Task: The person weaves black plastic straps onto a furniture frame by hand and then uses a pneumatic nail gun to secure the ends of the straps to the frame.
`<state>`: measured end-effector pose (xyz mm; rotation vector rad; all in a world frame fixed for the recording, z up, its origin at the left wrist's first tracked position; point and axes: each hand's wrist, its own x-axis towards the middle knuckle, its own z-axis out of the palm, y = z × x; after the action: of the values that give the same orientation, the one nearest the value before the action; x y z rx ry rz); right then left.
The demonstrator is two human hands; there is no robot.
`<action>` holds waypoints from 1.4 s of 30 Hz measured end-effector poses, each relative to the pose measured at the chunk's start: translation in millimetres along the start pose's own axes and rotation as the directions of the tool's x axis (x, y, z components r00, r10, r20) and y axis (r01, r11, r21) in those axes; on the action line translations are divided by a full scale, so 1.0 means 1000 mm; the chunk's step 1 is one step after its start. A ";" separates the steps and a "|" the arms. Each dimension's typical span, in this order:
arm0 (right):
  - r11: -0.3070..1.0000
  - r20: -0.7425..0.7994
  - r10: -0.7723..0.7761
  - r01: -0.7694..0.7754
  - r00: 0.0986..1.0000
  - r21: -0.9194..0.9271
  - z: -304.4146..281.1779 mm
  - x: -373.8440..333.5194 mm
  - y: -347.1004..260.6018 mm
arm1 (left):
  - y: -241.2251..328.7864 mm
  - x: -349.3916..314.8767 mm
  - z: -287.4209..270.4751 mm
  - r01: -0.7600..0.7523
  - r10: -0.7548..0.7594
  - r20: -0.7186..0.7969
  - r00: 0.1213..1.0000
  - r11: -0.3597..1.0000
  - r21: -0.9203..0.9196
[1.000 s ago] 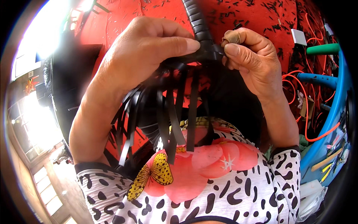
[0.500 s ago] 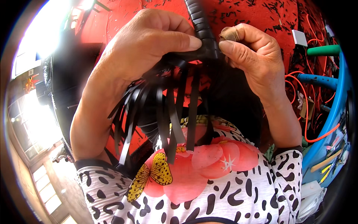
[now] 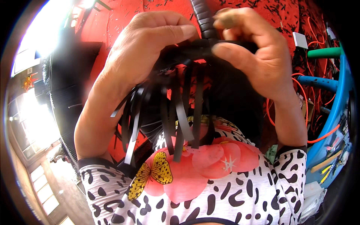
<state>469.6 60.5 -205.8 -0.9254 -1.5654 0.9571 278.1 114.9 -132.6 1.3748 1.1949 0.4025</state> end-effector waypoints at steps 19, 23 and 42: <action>0.856 -0.281 -0.090 0.219 0.955 0.469 -0.003 -0.024 0.048 | -0.008 -0.049 -0.061 -0.173 0.195 0.001 0.981 0.867 0.468; 0.922 -0.236 -0.326 0.364 0.915 0.136 0.004 -0.027 0.039 | -0.007 -0.044 -0.063 -0.080 0.073 0.032 0.997 0.898 0.433; 0.846 -0.051 -0.220 0.217 0.974 0.487 0.001 0.005 0.063 | 0.021 -0.003 0.004 -0.653 0.462 0.556 0.691 0.070 0.754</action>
<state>473.6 89.1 -262.5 -0.3747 -1.3041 1.1196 288.1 115.0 -113.8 2.9317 0.5814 0.0433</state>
